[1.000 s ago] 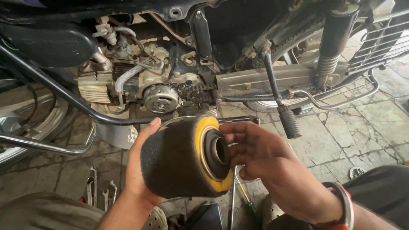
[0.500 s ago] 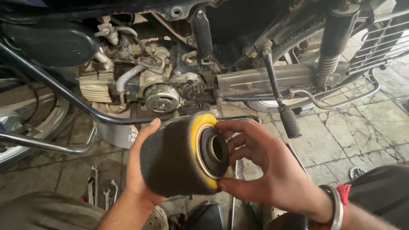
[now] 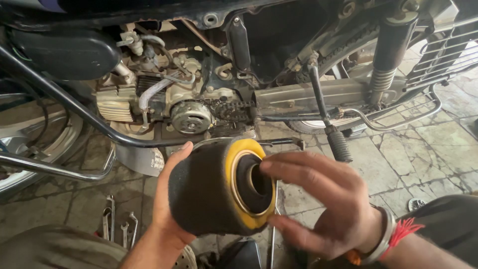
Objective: Cleaning and assembling the air filter and its housing on a motorcycle.
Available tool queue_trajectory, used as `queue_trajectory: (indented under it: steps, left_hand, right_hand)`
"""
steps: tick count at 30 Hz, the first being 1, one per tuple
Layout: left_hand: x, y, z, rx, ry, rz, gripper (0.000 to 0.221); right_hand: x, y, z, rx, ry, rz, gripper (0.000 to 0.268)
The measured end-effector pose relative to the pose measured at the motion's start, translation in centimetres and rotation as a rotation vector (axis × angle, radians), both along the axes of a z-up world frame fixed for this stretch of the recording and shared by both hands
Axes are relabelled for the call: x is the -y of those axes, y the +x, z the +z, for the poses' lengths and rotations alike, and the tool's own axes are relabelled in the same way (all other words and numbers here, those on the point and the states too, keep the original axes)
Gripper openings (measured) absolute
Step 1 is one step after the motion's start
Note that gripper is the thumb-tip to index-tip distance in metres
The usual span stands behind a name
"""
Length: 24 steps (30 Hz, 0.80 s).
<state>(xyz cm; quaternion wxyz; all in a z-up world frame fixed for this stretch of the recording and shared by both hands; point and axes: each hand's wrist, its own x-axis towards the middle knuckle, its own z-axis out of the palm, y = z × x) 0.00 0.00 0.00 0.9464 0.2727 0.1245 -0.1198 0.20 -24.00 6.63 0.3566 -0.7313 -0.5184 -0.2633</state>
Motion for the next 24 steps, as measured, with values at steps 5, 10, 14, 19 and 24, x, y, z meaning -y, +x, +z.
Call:
queue_trajectory:
  steps: [5, 10, 14, 19, 24]
  left_hand:
    - [0.4, -0.5, 1.8, -0.079, 0.037, -0.059, 0.053]
    - [-0.2, 0.0, -0.8, 0.003, 0.036, -0.036, 0.050]
    - [0.1, -0.1, -0.3, 0.076, 0.061, -0.049, 0.049]
    - [0.1, 0.1, -0.4, 0.035, 0.116, -0.043, 0.050]
    - [0.2, 0.1, -1.0, 0.028, 0.143, -0.041, 0.049]
  right_hand:
    - [0.8, 0.1, 0.8, -0.321, 0.018, -0.043, 0.063]
    - [0.4, -0.2, 1.7, -0.469, -0.016, -0.003, 0.071]
    - [0.3, -0.1, 1.5, -0.463, -0.071, 0.004, 0.074]
    - [0.4, 0.2, 1.4, -0.496, -0.095, 0.009, 0.078]
    - [0.2, 0.0, 1.3, -0.546, -0.131, 0.027, 0.079]
